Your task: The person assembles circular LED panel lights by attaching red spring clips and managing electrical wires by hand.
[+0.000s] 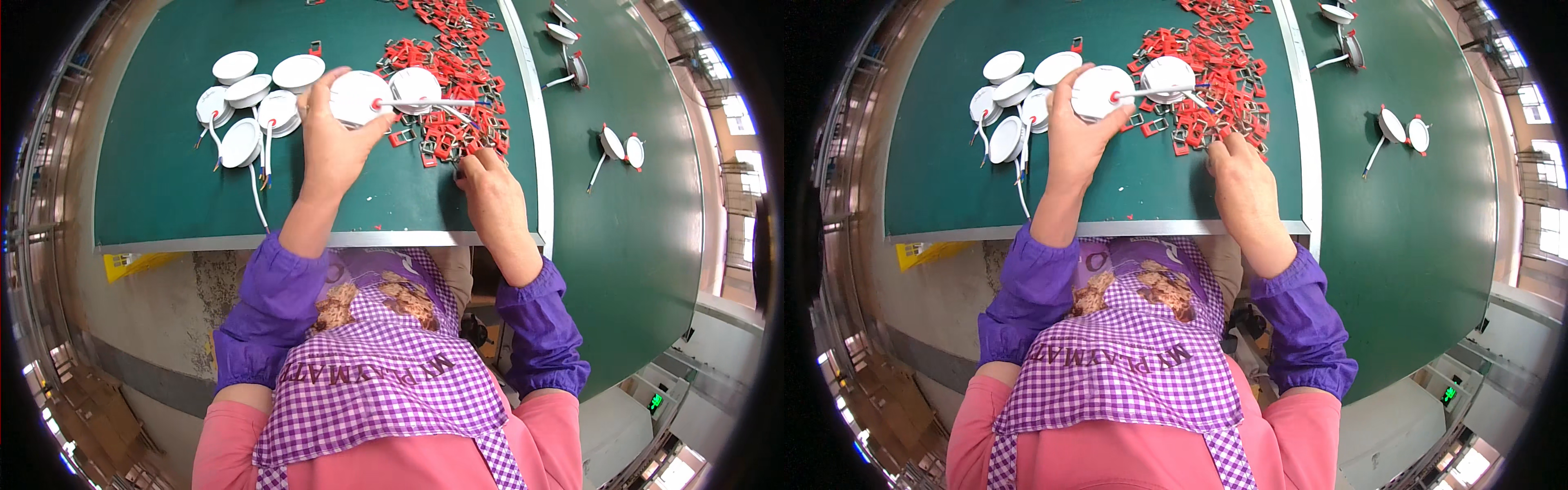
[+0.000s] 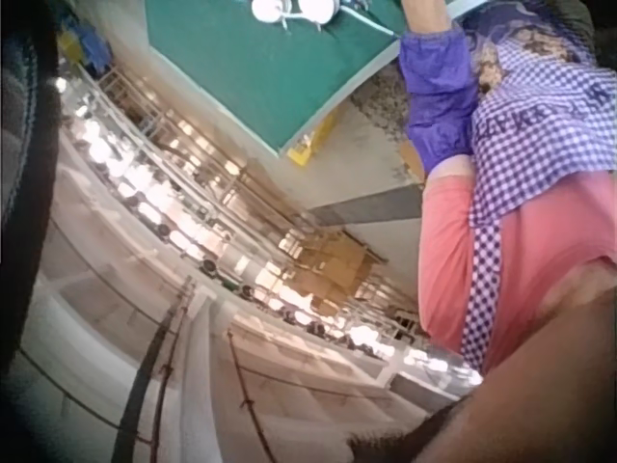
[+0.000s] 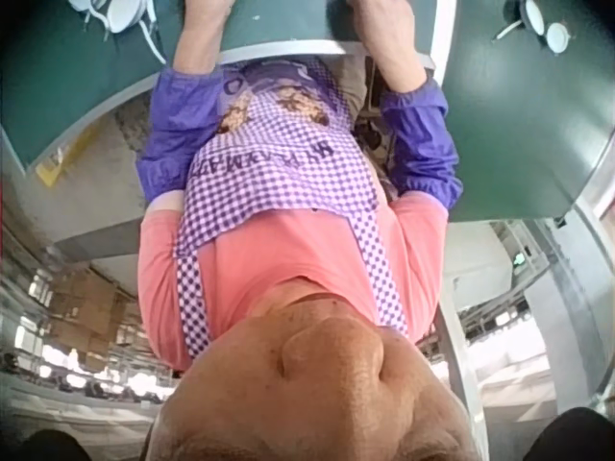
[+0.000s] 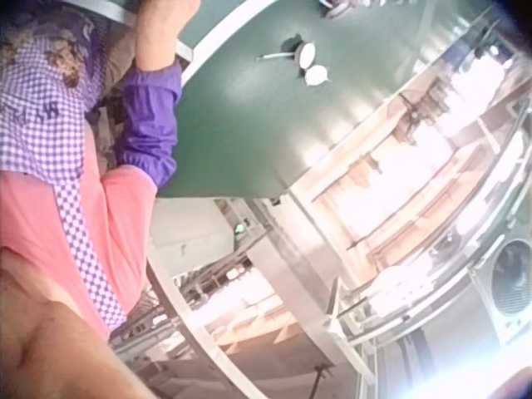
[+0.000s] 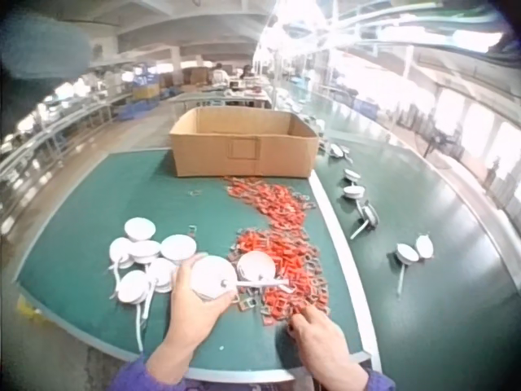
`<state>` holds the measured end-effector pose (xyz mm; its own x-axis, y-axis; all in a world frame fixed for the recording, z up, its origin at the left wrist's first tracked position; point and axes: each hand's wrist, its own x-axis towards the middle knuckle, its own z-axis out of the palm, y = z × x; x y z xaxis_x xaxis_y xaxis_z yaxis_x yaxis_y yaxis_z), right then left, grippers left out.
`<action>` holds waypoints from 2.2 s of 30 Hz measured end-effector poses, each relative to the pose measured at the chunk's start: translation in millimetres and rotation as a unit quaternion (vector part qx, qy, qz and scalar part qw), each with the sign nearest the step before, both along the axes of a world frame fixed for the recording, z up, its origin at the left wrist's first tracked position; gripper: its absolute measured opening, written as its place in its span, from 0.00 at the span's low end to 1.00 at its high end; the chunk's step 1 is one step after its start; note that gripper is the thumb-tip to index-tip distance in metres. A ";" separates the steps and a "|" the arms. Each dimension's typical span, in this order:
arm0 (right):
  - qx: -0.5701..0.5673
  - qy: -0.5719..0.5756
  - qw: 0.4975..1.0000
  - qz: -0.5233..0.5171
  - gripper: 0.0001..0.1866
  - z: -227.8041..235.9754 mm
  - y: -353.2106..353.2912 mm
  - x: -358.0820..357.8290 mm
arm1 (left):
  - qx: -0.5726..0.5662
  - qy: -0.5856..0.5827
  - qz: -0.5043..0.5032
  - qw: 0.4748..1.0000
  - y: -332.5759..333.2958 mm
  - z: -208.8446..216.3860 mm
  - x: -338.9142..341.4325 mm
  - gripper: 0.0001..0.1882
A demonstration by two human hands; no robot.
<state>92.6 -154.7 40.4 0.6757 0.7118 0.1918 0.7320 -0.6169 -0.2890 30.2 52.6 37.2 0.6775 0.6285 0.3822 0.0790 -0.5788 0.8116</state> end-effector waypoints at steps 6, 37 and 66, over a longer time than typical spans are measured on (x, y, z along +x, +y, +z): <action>-0.043 0.044 0.998 0.019 0.09 2.6 -1.2 -1.4 | -0.531 -0.092 -0.266 0.799 -22.4 9.8 -39.8 0.35; 0.216 0.086 0.973 -0.002 0.08 37.8 -1.5 -58.1 | -0.321 -0.008 -0.223 0.920 -74.2 5.2 -64.7 0.20; 0.218 0.405 0.886 -0.051 0.20 31.9 -18.0 -66.7 | -0.406 0.031 -0.293 0.865 -65.5 1.6 -98.7 0.19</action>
